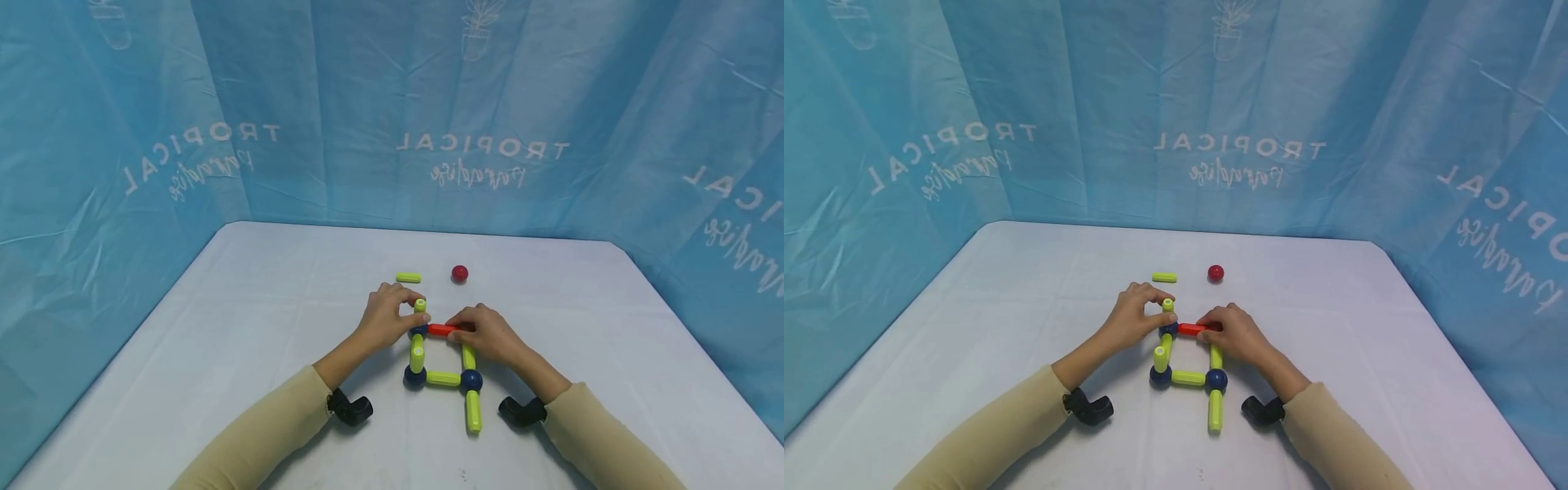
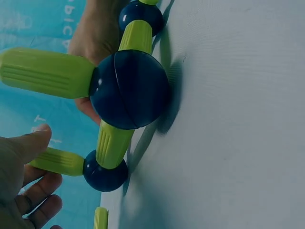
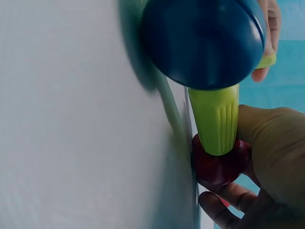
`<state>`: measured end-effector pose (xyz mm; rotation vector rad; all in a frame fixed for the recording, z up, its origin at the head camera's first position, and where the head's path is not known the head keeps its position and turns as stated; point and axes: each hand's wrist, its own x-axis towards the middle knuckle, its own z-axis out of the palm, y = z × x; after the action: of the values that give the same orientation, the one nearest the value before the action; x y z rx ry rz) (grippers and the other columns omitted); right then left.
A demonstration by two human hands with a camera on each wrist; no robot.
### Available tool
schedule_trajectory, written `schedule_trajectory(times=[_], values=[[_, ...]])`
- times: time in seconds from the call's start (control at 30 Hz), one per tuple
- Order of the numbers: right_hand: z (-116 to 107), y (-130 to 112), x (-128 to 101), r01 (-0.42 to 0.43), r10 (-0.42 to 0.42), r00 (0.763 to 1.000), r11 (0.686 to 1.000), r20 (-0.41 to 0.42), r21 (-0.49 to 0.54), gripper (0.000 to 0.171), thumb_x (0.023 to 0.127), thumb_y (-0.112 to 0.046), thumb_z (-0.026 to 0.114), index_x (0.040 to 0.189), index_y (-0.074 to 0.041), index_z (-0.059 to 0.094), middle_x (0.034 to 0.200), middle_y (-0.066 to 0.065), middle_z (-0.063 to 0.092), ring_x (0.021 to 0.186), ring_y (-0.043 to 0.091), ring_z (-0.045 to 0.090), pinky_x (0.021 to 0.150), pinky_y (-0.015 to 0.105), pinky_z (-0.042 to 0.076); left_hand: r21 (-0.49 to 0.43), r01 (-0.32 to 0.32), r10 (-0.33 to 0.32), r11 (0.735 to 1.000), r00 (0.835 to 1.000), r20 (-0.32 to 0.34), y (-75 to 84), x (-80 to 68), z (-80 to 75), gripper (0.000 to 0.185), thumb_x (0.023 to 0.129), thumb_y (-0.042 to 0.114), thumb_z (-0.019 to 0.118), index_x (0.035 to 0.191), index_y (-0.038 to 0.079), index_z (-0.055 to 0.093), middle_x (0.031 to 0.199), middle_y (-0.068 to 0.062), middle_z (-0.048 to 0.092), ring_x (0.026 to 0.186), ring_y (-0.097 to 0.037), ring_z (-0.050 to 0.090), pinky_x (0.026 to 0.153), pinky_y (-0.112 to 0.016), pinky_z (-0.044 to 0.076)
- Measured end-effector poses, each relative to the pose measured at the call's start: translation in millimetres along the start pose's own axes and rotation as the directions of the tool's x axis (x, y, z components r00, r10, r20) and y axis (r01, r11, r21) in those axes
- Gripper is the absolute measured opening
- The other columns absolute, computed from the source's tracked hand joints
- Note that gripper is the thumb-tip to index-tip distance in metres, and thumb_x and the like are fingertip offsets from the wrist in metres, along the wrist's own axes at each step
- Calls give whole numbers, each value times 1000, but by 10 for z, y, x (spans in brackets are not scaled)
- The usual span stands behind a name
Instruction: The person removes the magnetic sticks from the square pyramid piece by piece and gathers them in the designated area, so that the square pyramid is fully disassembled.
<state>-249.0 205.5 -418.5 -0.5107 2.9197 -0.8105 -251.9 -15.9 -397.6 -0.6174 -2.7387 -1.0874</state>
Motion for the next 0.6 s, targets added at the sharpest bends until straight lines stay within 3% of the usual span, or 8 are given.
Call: schedule_trajectory(times=[0.17, 0.4, 0.47, 0.6], values=[[5, 1, 6, -8, 8, 1000, 1000, -3, 12, 25, 82, -23, 73, 106, -18, 72, 91, -5, 66, 82, 14, 47, 71, 27, 41, 4, 25, -25, 1000, 1000, 6, 5, 12, -30, 19, 82, 31, 73, 96, 17, 70, 92, 2, 64, 98, -26, 53, 92, -41, 34], [-13, -3, 3, -19, 19, 1000, 1000, 8, 12, 24, 82, -22, 73, 106, -18, 72, 90, -5, 64, 82, 15, 46, 70, 27, 40, -82, 158, -153, 984, 986, 66, -218, -59, -150, 20, 83, 29, 72, 101, 20, 71, 94, 3, 62, 98, -21, 51, 80, -36, 37], [-14, 2, 2, -19, 19, 1000, 1000, 6, 15, 24, 82, -21, 73, 106, -18, 72, 89, -4, 64, 82, 15, 46, 69, 27, 40, -67, 177, -171, 982, 982, 85, -279, -83, -181, 20, 83, 27, 72, 101, 20, 71, 95, 3, 63, 97, -21, 51, 82, -36, 36], [-9, 7, -2, -14, 14, 1000, 1000, 7, 20, 24, 82, -21, 73, 105, -17, 72, 89, -4, 64, 81, 15, 46, 69, 27, 40, 13, 151, -152, 988, 981, 118, -378, -117, -207, 17, 82, 24, 73, 99, 19, 72, 95, 3, 67, 93, -16, 52, 91, -42, 34]])
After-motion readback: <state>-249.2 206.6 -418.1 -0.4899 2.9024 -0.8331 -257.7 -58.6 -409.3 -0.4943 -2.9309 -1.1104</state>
